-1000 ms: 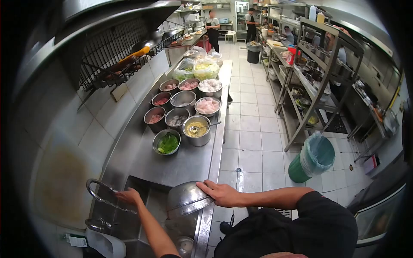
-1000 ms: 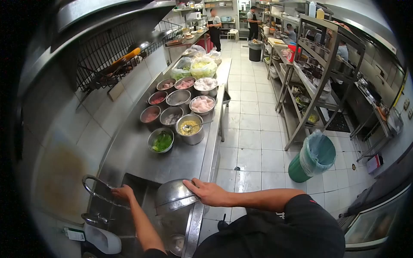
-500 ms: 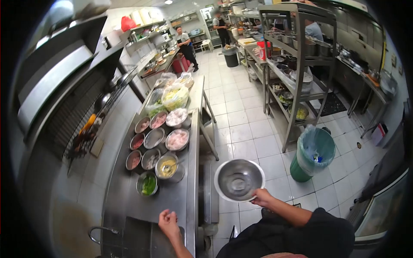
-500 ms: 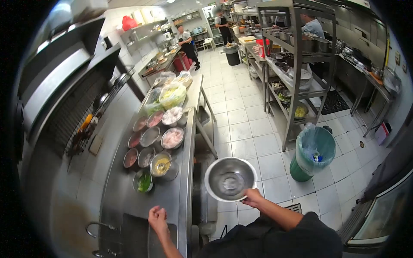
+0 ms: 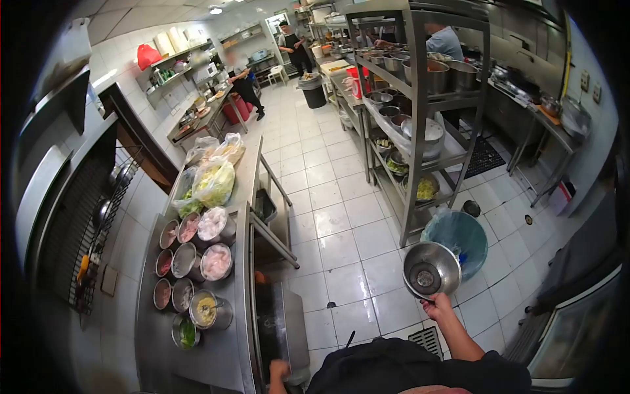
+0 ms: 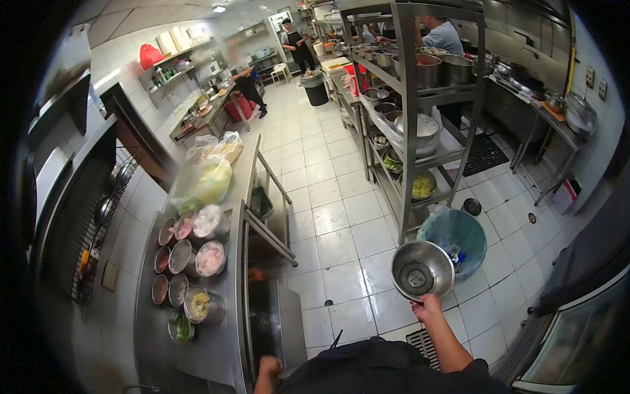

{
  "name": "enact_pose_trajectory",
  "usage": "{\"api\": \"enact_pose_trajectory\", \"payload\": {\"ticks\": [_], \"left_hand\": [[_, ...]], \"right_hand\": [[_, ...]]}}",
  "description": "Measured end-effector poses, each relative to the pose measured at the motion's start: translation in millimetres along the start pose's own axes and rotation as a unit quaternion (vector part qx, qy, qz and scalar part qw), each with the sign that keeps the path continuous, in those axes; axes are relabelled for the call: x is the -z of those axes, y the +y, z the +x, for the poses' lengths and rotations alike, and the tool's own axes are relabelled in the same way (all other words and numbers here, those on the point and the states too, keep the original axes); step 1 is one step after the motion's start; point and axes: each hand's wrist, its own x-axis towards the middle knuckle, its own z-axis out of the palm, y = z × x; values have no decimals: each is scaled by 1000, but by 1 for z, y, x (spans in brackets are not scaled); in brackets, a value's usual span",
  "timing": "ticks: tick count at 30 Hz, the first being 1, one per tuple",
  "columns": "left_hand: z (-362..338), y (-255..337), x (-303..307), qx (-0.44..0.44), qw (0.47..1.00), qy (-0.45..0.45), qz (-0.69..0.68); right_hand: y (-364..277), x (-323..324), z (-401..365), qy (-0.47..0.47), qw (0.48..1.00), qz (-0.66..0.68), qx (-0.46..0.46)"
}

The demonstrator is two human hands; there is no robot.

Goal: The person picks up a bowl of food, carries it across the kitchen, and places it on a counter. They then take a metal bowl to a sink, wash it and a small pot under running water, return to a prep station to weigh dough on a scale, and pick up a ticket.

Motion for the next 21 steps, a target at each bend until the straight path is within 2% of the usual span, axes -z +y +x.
{"api": "enact_pose_trajectory", "payload": {"ticks": [1,3,4,5,9,12,15,16,18,20,21], "left_hand": [[0,10,-8,19,995,-67,-76],[9,21,-4,216,904,-114,-351],[15,22,-1,245,877,-124,-393],[24,22,4,257,864,-133,-411],[82,8,38,264,848,-164,-430],[137,-19,74,269,842,-168,-437],[202,-57,123,270,847,-159,-429],[229,-73,145,273,851,-141,-426],[293,-101,191,258,866,-20,-429],[373,-114,272,179,853,228,-434],[346,-102,380,114,828,209,-508]], "right_hand": [[1,-7,1,8,1000,5,-2],[-1,-21,16,-2,999,15,-32],[1,-29,26,-18,998,21,-62],[2,-39,34,-33,995,28,-91],[13,-117,60,-36,995,-47,-84],[13,-201,67,-57,992,-76,-84],[7,-257,92,-84,988,-84,-97],[4,-278,96,-110,986,-82,-93],[-4,-321,96,-127,986,-82,-75],[-13,-349,106,-121,987,-85,-61],[-19,-363,114,-119,988,-87,-53]]}}
